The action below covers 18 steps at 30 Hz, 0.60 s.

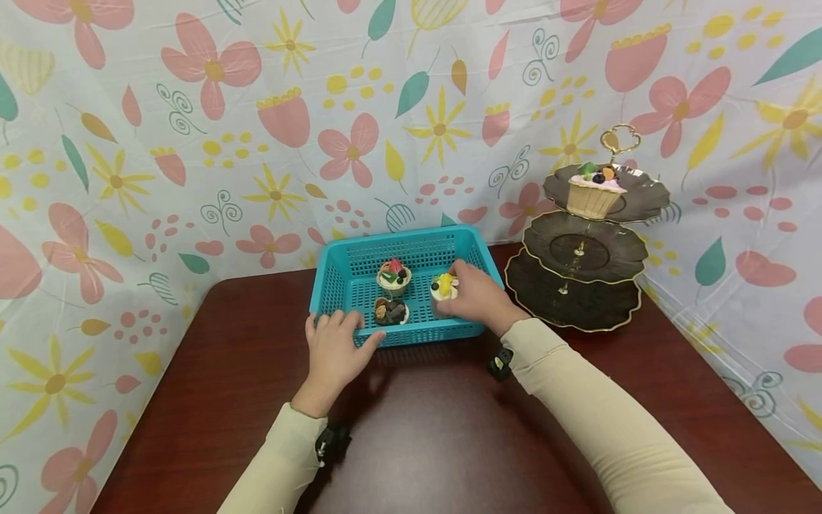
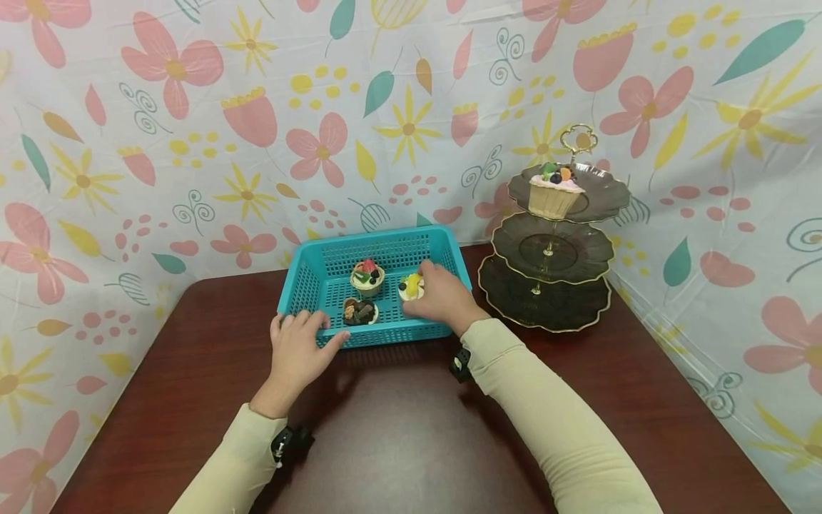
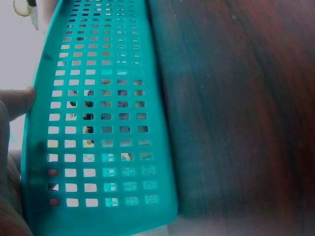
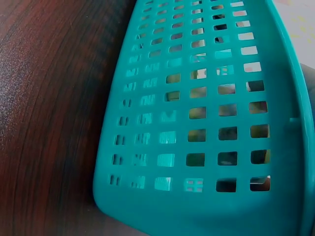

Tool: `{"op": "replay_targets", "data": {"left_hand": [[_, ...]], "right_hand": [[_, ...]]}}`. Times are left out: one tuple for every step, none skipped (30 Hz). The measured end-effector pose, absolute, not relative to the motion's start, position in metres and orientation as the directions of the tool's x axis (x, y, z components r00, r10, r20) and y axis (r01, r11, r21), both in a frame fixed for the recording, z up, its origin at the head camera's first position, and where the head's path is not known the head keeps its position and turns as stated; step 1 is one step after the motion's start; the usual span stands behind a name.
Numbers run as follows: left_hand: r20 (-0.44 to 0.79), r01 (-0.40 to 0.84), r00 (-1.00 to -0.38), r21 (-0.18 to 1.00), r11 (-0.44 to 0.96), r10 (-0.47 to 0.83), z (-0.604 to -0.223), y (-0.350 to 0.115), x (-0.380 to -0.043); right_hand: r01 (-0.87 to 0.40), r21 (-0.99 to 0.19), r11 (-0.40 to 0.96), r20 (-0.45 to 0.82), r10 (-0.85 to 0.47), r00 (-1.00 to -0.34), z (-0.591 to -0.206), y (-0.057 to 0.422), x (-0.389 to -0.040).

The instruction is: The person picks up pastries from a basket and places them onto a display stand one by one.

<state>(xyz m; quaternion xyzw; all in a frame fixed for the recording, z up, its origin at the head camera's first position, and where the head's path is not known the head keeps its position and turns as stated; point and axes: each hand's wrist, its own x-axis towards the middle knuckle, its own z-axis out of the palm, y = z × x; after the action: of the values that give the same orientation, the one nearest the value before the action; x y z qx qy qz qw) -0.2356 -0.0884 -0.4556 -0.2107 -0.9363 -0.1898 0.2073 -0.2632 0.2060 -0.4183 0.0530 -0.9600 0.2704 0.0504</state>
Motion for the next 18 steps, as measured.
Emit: {"op": "replay_targets", "data": {"left_hand": [[0.470,0.474,-0.825,0.268,0.839,0.316,-0.456,-0.088,-0.236],[0.471,0.474,-0.824,0.268,0.839,0.315,-0.456,-0.088,-0.236],[0.473,0.475,-0.823,0.268,0.838,0.315,-0.456,-0.088,-0.236],[0.476,0.476,-0.821,0.269,0.837,0.315,-0.456,-0.088,-0.235],[0.479,0.478,-0.819,0.268,0.836,0.314,-0.456,-0.087,-0.235],[0.483,0.480,-0.817,0.269,0.835,0.314,-0.456,-0.087,-0.235],[0.485,0.480,-0.816,0.269,0.835,0.313,-0.456,-0.087,-0.235],[0.487,0.480,-0.816,0.268,0.835,0.312,-0.457,-0.087,-0.235],[0.488,0.480,-0.815,0.268,0.835,0.312,-0.457,-0.087,-0.235],[0.489,0.480,-0.815,0.267,0.835,0.312,-0.457,-0.087,-0.235],[0.489,0.481,-0.814,0.267,0.835,0.312,-0.457,-0.087,-0.235],[0.488,0.481,-0.815,0.268,0.835,0.313,-0.457,-0.087,-0.235],[0.486,0.481,-0.816,0.268,0.835,0.314,-0.457,-0.087,-0.235],[0.485,0.481,-0.816,0.268,0.835,0.314,-0.457,-0.086,-0.235],[0.484,0.483,-0.816,0.270,0.833,0.316,-0.457,-0.086,-0.235],[0.485,0.484,-0.815,0.271,0.832,0.316,-0.457,-0.086,-0.235],[0.487,0.485,-0.814,0.272,0.831,0.316,-0.457,-0.086,-0.235],[0.488,0.485,-0.814,0.272,0.831,0.315,-0.457,-0.086,-0.235]], "right_hand": [[-0.128,-0.527,0.840,0.131,-0.069,-0.989,-0.418,0.207,-0.263],[-0.126,-0.545,0.829,0.137,-0.060,-0.989,-0.418,0.207,-0.263],[-0.125,-0.566,0.815,0.143,-0.053,-0.988,-0.418,0.208,-0.263],[-0.123,-0.588,0.800,0.149,-0.042,-0.988,-0.418,0.208,-0.262],[-0.122,-0.609,0.784,0.157,-0.032,-0.987,-0.418,0.209,-0.262],[-0.122,-0.627,0.769,0.165,-0.022,-0.986,-0.417,0.209,-0.262],[-0.127,-0.646,0.753,0.173,-0.018,-0.985,-0.417,0.210,-0.262],[-0.131,-0.663,0.737,0.180,-0.013,-0.984,-0.416,0.210,-0.261],[-0.136,-0.677,0.723,0.188,-0.010,-0.982,-0.415,0.211,-0.260],[-0.138,-0.687,0.714,0.192,-0.005,-0.981,-0.414,0.211,-0.259],[-0.141,-0.693,0.707,0.196,-0.004,-0.981,-0.412,0.211,-0.258],[-0.144,-0.699,0.700,0.201,-0.001,-0.980,-0.411,0.212,-0.257],[-0.145,-0.702,0.697,0.204,0.002,-0.979,-0.409,0.212,-0.256],[-0.142,-0.703,0.697,0.207,0.009,-0.978,-0.408,0.212,-0.254],[-0.141,-0.702,0.698,0.213,0.016,-0.977,-0.407,0.213,-0.253],[-0.142,-0.701,0.699,0.218,0.021,-0.976,-0.405,0.213,-0.252],[-0.145,-0.702,0.698,0.227,0.026,-0.973,-0.404,0.213,-0.250],[-0.152,-0.702,0.696,0.240,0.031,-0.970,-0.402,0.213,-0.249]]}}
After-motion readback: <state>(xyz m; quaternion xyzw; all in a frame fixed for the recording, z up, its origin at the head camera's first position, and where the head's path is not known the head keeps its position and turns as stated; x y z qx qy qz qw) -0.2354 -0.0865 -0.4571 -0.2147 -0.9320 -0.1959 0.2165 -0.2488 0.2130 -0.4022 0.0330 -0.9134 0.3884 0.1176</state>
